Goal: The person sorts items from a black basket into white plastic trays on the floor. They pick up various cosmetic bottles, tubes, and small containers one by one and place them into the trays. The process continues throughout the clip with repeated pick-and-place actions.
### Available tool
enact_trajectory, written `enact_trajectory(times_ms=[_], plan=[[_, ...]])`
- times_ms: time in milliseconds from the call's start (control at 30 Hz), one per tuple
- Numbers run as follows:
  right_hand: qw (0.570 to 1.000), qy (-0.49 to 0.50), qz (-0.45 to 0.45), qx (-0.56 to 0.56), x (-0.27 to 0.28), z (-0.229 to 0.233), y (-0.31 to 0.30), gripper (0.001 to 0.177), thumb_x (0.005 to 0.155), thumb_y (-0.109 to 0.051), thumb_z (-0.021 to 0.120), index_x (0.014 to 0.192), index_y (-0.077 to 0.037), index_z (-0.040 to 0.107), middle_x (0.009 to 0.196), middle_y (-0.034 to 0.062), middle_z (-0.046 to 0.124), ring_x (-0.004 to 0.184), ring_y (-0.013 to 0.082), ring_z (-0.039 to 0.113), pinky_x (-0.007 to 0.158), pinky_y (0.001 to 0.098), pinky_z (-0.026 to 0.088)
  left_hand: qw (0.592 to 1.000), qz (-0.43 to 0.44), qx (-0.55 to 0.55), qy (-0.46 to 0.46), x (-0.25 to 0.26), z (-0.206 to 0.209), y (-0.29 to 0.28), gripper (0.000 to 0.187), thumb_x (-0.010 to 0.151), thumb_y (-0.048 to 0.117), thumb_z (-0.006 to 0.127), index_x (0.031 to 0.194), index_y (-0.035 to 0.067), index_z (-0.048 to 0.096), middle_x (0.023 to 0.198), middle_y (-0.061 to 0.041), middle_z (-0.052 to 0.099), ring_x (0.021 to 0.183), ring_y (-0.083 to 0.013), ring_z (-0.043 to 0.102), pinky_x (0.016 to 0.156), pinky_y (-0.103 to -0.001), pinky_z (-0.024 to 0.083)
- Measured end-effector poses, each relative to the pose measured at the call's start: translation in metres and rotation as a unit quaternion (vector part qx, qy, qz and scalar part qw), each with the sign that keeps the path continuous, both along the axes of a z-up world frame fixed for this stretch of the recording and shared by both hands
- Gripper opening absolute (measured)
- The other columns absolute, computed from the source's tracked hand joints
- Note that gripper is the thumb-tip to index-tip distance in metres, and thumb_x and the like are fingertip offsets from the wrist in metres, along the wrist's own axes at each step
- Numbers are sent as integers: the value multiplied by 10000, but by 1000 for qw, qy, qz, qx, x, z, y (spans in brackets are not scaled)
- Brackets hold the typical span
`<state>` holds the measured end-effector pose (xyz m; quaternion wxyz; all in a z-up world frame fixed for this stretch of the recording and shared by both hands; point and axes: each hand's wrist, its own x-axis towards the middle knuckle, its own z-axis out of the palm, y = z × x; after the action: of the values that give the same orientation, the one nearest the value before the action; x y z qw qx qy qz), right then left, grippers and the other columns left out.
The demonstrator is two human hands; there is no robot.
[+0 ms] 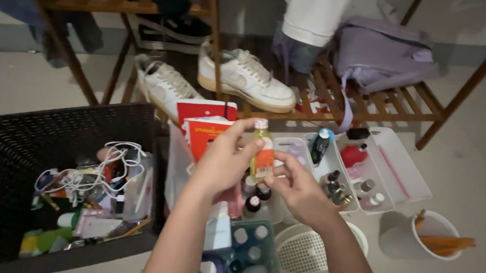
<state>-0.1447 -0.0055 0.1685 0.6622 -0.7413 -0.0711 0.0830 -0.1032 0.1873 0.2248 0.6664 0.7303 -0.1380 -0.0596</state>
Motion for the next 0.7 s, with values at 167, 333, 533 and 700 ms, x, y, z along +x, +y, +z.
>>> enact_trajectory(times_ms=[167, 333, 533, 700], plan=[[996, 45, -48, -52, 6, -24, -42, 560, 948, -155, 639, 1470, -71, 455, 1045, 90, 713, 975, 147, 729, 875, 300, 562, 990, -11, 143, 0, 15, -6, -42, 528, 885, 248, 717, 1377, 145, 557, 993, -144, 780, 898, -211, 748, 789, -345, 566], [961, 14, -125, -244, 20, -46, -87, 530, 949, -181, 686, 1437, -85, 505, 1080, 86, 708, 953, 151, 683, 835, 315, 556, 978, -35, 203, -23, 35, -37, -99, 510, 840, 253, 771, 1293, 155, 560, 979, -136, 778, 933, -267, 756, 801, -390, 564], [981, -28, -163, -103, 39, -55, -123, 459, 917, -160, 667, 1343, -63, 527, 1053, 72, 739, 929, 128, 740, 802, 304, 583, 972, -71, 221, -32, 56, -67, -148, 488, 853, 279, 777, 1283, 173, 572, 988, -124, 792, 934, -299, 758, 782, -423, 575], [937, 43, -208, -276, 50, -96, -147, 440, 902, -218, 759, 1227, -22, 537, 958, 140, 726, 880, 239, 728, 811, 367, 562, 982, -163, 53, 82, 99, -150, -153, 368, 875, 153, 651, 1241, 129, 669, 1018, -160, 778, 869, -373, 737, 750, -444, 604]])
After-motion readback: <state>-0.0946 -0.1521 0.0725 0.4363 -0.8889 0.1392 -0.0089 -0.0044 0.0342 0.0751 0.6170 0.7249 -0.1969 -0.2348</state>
